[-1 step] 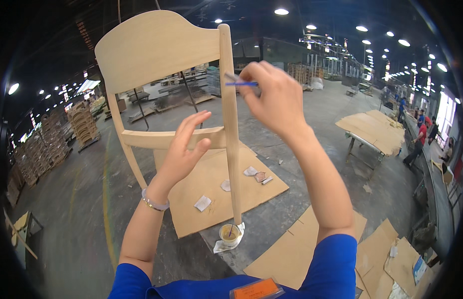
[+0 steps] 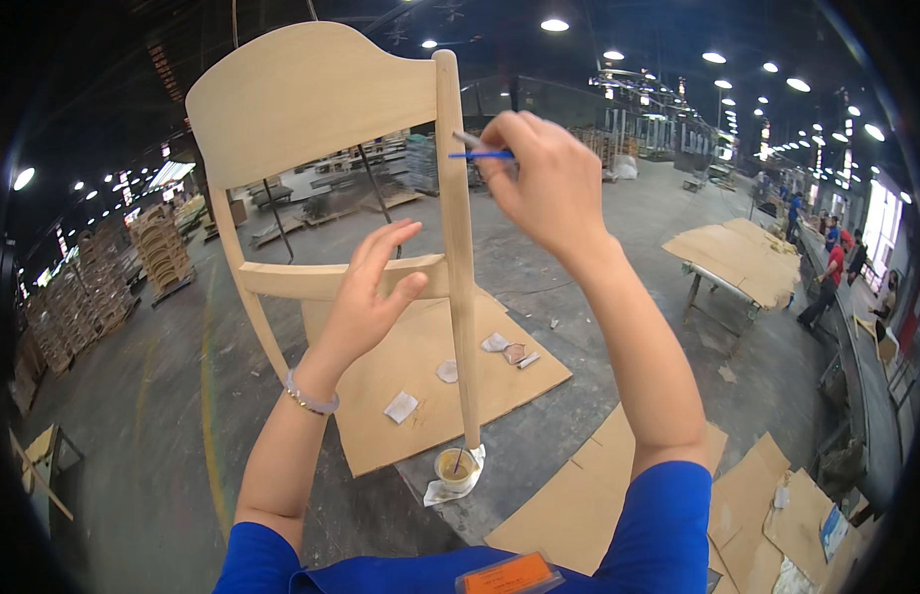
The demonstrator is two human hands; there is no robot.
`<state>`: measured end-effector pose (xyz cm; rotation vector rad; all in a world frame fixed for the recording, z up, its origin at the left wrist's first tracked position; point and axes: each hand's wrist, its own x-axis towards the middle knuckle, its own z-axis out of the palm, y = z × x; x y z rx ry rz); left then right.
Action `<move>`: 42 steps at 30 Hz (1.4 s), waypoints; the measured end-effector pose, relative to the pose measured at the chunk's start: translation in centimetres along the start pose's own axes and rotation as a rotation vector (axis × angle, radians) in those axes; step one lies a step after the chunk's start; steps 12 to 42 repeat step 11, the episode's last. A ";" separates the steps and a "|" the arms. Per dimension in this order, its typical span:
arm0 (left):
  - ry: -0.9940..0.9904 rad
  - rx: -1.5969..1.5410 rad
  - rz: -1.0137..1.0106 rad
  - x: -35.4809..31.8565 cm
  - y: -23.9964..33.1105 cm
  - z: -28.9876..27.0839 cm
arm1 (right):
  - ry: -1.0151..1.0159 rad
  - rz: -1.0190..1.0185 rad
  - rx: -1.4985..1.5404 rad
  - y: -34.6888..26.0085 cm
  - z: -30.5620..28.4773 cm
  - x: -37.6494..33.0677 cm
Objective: The person applies a finish to a wooden chair using a small brush, focusing on the joints and edges. They repeatedly dip the brush into a container and carefully coat the chair's frame and backrest. The person also uses a small pad to wipe or smooth the surface after applying the finish.
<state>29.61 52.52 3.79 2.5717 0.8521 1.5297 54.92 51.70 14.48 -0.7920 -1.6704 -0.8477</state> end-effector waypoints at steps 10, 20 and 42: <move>-0.353 0.095 -0.450 4.8 -0.9 0.9 | 0.301 -0.293 -0.158 4.8 5.8 7.9; -0.418 0.134 -0.480 5.1 -0.7 0.7 | 0.305 -0.316 -0.156 5.0 6.2 8.2; -0.418 0.134 -0.480 5.1 -0.7 0.7 | 0.305 -0.316 -0.156 5.0 6.2 8.2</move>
